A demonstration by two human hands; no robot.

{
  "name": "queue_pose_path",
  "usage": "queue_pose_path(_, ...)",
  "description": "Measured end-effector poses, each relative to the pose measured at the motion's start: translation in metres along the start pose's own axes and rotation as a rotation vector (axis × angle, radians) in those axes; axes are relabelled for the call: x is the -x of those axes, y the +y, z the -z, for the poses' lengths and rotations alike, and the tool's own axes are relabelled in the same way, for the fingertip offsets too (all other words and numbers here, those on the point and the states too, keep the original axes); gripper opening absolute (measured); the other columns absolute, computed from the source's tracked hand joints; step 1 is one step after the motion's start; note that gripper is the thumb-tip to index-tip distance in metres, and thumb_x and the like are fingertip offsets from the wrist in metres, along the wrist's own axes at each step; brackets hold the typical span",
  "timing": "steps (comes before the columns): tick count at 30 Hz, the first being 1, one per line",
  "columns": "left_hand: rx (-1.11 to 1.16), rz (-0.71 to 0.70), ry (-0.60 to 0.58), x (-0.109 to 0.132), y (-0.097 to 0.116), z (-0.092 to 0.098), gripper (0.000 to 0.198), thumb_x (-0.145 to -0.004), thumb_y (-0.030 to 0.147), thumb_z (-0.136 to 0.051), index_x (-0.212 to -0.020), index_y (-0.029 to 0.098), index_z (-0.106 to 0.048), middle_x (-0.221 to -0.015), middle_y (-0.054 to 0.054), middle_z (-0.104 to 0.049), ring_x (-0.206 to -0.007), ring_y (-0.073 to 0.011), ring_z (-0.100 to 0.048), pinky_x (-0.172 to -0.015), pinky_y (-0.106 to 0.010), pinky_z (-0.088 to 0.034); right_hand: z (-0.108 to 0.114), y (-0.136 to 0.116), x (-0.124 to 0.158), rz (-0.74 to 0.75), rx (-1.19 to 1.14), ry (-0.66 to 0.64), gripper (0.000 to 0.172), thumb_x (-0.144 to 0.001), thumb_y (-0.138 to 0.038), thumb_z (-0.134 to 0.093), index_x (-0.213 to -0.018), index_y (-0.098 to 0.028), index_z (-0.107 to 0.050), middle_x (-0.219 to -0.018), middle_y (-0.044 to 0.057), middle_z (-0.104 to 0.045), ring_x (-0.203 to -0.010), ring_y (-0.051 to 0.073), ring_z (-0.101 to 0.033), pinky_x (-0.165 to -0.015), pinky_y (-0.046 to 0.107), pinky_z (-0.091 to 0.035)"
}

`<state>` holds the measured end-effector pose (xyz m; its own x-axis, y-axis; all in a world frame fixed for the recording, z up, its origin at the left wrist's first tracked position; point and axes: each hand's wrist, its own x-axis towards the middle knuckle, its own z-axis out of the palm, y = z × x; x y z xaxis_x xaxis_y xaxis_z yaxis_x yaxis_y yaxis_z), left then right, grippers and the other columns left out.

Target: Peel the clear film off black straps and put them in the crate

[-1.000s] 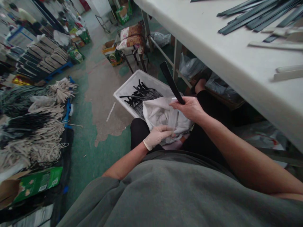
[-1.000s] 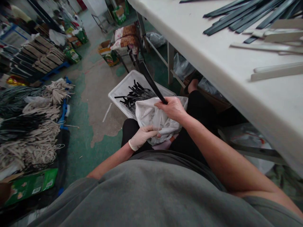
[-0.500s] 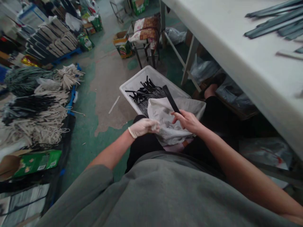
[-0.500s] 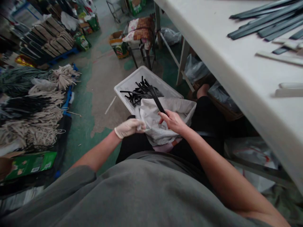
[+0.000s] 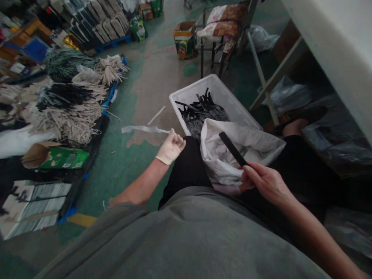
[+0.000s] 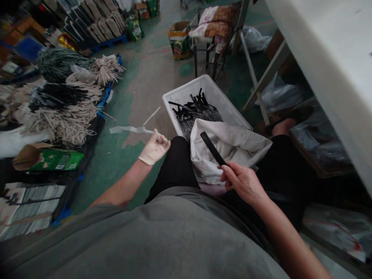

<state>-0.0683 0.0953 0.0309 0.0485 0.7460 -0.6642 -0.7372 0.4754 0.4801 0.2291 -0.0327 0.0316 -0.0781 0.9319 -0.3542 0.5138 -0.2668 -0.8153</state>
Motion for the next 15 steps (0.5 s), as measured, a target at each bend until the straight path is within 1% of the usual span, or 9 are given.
queue_pose_path(2, 0.051, 0.127, 0.039, -0.003, -0.046, 0.012, 0.032, -0.092, 0.036, -0.060, -0.067, 0.015, -0.058, -0.062, 0.003, -0.064, -0.060, -0.0080, -0.064, -0.079, -0.028, -0.052, 0.000, -0.008, 0.009, -0.014, 0.143, -0.048, 0.044, -0.091, -0.054, -0.040, -0.069, -0.022, -0.060, -0.060, 0.003, -0.064, -0.054, 0.017, -0.060, -0.056, 0.027, -0.046)
queue_pose_path(3, 0.069, 0.176, 0.051, -0.002, -0.063, 0.017, 0.030, -0.092, 0.035, -0.059, -0.070, 0.015, -0.060, -0.064, 0.002, -0.066, -0.062, -0.0086, -0.065, -0.079, -0.028, -0.052, -0.001, -0.010, 0.014, -0.015, 0.215, -0.064, 0.045, -0.091, -0.054, -0.040, -0.065, -0.022, -0.058, -0.058, 0.003, -0.063, -0.054, 0.017, -0.059, -0.055, 0.027, -0.044)
queue_pose_path(5, 0.082, 0.249, 0.051, 0.001, -0.087, 0.024, 0.025, -0.090, 0.036, -0.061, -0.075, 0.016, -0.063, -0.070, 0.001, -0.068, -0.066, -0.0097, -0.067, -0.080, -0.027, -0.052, -0.003, -0.015, 0.022, -0.007, 0.316, -0.084, 0.046, -0.091, -0.054, -0.039, -0.062, -0.022, -0.057, -0.056, 0.003, -0.061, -0.053, 0.017, -0.057, -0.052, 0.027, -0.040)
queue_pose_path(6, 0.080, 0.272, 0.042, 0.003, -0.094, 0.025, 0.024, -0.089, 0.036, -0.063, -0.077, 0.016, -0.064, -0.073, 0.001, -0.068, -0.067, -0.0100, -0.067, -0.080, -0.027, -0.052, -0.004, -0.017, 0.025, -0.001, 0.344, -0.091, 0.046, -0.091, -0.054, -0.039, -0.063, -0.023, -0.057, -0.056, 0.003, -0.061, -0.052, 0.017, -0.056, -0.050, 0.027, -0.038)
queue_pose_path(8, 0.072, 0.290, 0.025, 0.005, -0.100, 0.026, 0.022, -0.088, 0.036, -0.065, -0.079, 0.016, -0.065, -0.075, 0.000, -0.069, -0.069, -0.0102, -0.067, -0.081, -0.026, -0.051, -0.007, -0.020, 0.029, 0.021, 0.377, -0.101, 0.045, -0.090, -0.054, -0.039, -0.062, -0.023, -0.056, -0.056, 0.004, -0.060, -0.052, 0.017, -0.055, -0.050, 0.027, -0.035)
queue_pose_path(11, 0.056, 0.287, 0.017, 0.006, -0.102, 0.024, 0.021, -0.087, 0.037, -0.066, -0.081, 0.017, -0.066, -0.078, 0.000, -0.070, -0.071, -0.0105, -0.067, -0.081, -0.026, -0.050, -0.012, -0.025, 0.030, 0.063, 0.395, -0.116, 0.045, -0.092, -0.051, -0.038, -0.061, -0.023, -0.054, -0.057, 0.004, -0.059, -0.052, 0.017, -0.054, -0.051, 0.027, -0.035)
queue_pose_path(15, 0.034, 0.279, 0.024, 0.007, -0.104, 0.020, 0.022, -0.084, 0.039, -0.069, -0.081, 0.017, -0.067, -0.078, 0.000, -0.069, -0.072, -0.0111, -0.066, -0.080, -0.026, -0.050, -0.020, -0.028, 0.023, 0.098, 0.451, -0.142, 0.044, -0.092, -0.049, -0.037, -0.062, -0.022, -0.052, -0.058, 0.004, -0.059, -0.053, 0.017, -0.054, -0.051, 0.028, -0.033)
